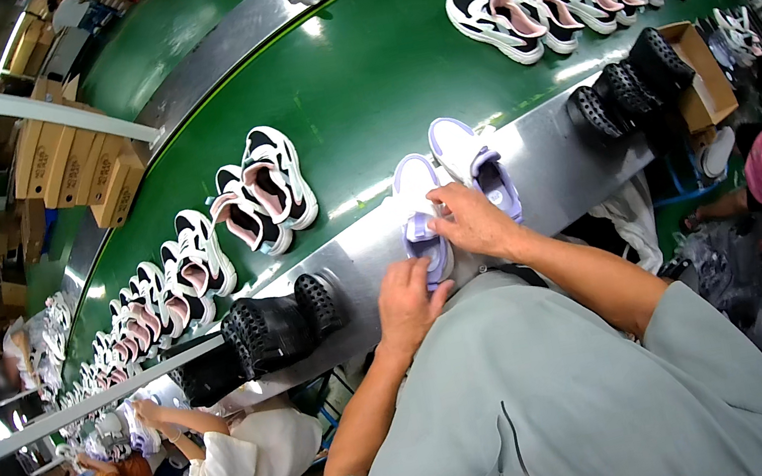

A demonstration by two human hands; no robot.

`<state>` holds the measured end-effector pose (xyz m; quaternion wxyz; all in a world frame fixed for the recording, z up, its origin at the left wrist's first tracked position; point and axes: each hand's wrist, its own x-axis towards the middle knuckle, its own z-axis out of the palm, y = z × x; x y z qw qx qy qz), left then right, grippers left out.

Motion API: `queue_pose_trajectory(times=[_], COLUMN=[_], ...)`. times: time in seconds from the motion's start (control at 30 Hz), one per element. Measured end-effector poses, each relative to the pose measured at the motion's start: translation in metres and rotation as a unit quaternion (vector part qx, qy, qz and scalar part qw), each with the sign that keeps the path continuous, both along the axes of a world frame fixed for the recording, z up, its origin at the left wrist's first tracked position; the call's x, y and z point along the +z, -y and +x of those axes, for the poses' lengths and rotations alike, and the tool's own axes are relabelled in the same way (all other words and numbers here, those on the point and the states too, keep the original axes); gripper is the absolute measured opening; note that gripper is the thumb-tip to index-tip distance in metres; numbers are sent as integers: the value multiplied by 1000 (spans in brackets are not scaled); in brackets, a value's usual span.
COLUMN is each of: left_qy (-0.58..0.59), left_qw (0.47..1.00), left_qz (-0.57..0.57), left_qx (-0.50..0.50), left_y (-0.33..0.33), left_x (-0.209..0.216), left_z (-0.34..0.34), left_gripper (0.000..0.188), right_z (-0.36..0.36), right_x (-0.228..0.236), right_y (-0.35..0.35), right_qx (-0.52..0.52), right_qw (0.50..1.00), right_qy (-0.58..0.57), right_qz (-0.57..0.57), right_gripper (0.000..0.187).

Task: The person picks up shoes from a conveyor belt, feels the interior and exterior of the shoes by hand, and places them back on the belt or on a side rack.

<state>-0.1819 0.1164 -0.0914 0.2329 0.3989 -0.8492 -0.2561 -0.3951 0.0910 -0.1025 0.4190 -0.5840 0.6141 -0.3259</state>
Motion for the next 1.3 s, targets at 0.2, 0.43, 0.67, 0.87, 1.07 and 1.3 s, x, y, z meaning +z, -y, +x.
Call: queue_pose_trajectory(times=[0.2, 0.43, 0.67, 0.87, 1.07, 1.3], left_qy=[65, 48, 80, 108, 218, 211], left_qw=[997, 997, 973, 752, 926, 962], left_qz=[-17, 26, 132, 601, 228, 82], left_qx=[-31, -47, 170, 247, 210, 155], left_y=[-3, -3, 5, 45, 23, 34], left_x=[-15, -23, -12, -2, -26, 2], left_z=[-24, -19, 2, -15, 6, 12], left_gripper=[32, 19, 43, 63, 66, 82], right_z=[-16, -12, -12, -22, -27, -19], right_x=[-1, -12, -15, -5, 14, 29], right_y=[1, 27, 28, 43, 34, 33], right_qx=[23, 22, 73, 127, 220, 316], right_qw=[998, 998, 941, 933, 949, 948], right_qy=[26, 44, 245, 238, 149, 28], right_qz=[43, -29, 223, 238, 169, -23], right_gripper=[48, 42, 26, 21, 25, 28])
